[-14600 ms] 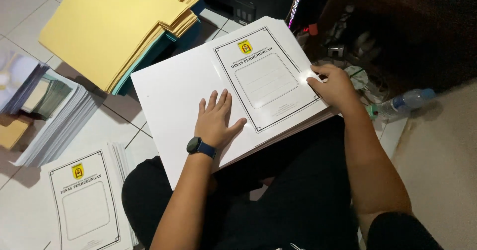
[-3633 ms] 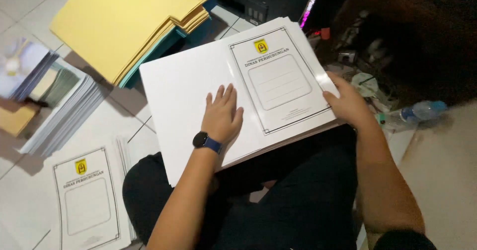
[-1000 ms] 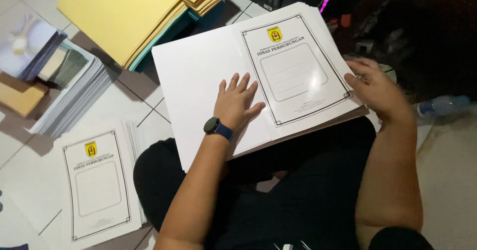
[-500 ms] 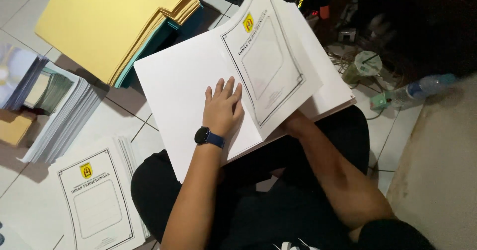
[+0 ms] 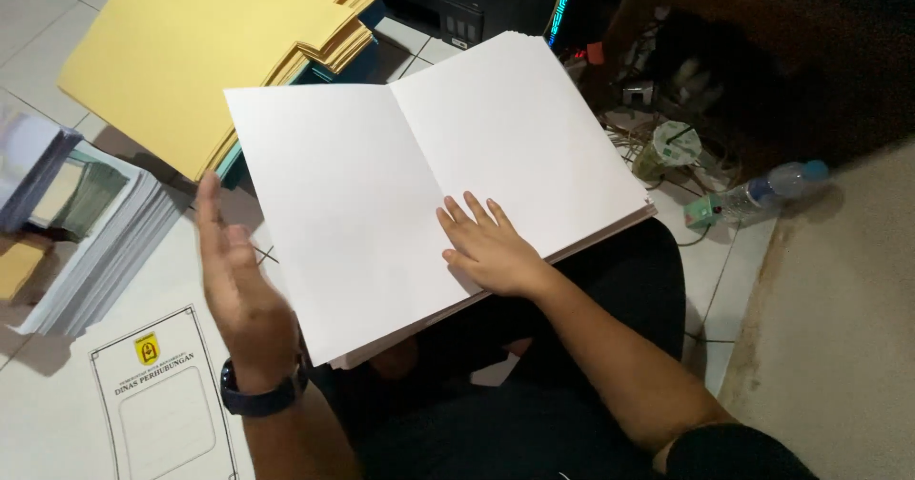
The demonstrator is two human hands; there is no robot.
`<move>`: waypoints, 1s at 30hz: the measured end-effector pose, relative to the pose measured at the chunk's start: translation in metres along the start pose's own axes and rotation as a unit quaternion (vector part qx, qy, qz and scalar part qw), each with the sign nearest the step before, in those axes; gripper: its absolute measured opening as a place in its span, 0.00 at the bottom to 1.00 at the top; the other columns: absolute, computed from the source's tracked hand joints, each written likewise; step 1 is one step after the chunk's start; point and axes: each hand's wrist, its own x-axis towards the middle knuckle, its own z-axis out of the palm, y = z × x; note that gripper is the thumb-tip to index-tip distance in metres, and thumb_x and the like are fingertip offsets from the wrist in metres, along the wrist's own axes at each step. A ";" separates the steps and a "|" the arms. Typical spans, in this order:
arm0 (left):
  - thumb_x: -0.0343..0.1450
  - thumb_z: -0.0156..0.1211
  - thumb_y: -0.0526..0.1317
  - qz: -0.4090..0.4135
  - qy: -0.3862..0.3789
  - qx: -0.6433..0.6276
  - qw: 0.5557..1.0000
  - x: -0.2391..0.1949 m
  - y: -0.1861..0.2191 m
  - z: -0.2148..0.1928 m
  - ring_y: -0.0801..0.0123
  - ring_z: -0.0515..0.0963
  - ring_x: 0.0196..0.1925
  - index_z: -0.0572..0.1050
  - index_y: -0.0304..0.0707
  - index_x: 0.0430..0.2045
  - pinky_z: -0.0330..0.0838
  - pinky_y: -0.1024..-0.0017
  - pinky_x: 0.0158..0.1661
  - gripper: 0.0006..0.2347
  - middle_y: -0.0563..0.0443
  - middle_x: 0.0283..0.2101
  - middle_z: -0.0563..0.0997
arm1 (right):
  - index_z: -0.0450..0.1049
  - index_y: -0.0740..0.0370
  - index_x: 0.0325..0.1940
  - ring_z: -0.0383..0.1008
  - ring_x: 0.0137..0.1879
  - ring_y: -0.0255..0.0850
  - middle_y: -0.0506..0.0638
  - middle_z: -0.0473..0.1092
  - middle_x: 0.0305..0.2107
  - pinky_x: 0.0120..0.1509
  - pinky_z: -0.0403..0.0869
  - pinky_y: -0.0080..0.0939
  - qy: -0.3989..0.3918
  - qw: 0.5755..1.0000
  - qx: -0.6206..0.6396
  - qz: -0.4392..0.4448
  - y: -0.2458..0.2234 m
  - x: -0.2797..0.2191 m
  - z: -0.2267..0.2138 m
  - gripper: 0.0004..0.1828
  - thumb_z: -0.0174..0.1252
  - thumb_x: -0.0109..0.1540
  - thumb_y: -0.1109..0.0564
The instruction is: The person sits on the floor and repeatedly folds large white sheets of paper in half. They smooth the creases with their hands and place the folded sheets into a stack on the floor.
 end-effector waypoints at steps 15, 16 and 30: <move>0.79 0.27 0.53 0.003 -0.279 0.425 0.861 0.013 -0.150 0.151 0.51 0.40 0.80 0.50 0.52 0.75 0.26 0.42 0.72 0.26 0.44 0.79 0.46 | 0.43 0.60 0.82 0.32 0.83 0.58 0.63 0.39 0.78 0.80 0.31 0.65 -0.001 0.995 -0.097 0.037 -0.007 0.013 0.010 0.39 0.29 0.71 0.37; 0.79 0.27 0.53 -0.002 -0.280 0.423 0.862 0.009 -0.150 0.152 0.51 0.40 0.80 0.50 0.52 0.75 0.26 0.42 0.72 0.26 0.44 0.79 0.46 | 0.43 0.60 0.82 0.32 0.83 0.58 0.63 0.39 0.78 0.80 0.31 0.65 -0.007 0.995 -0.098 0.036 -0.008 0.016 0.009 0.39 0.29 0.71 0.37; 0.75 0.35 0.35 0.015 -0.183 0.414 0.891 0.012 -0.160 0.151 0.50 0.50 0.78 0.56 0.33 0.71 0.40 0.46 0.71 0.24 0.37 0.76 0.55 | 0.42 0.66 0.81 0.37 0.83 0.55 0.66 0.40 0.78 0.82 0.38 0.62 0.070 0.982 -0.174 0.009 0.026 0.117 -0.025 0.40 0.25 0.72 0.38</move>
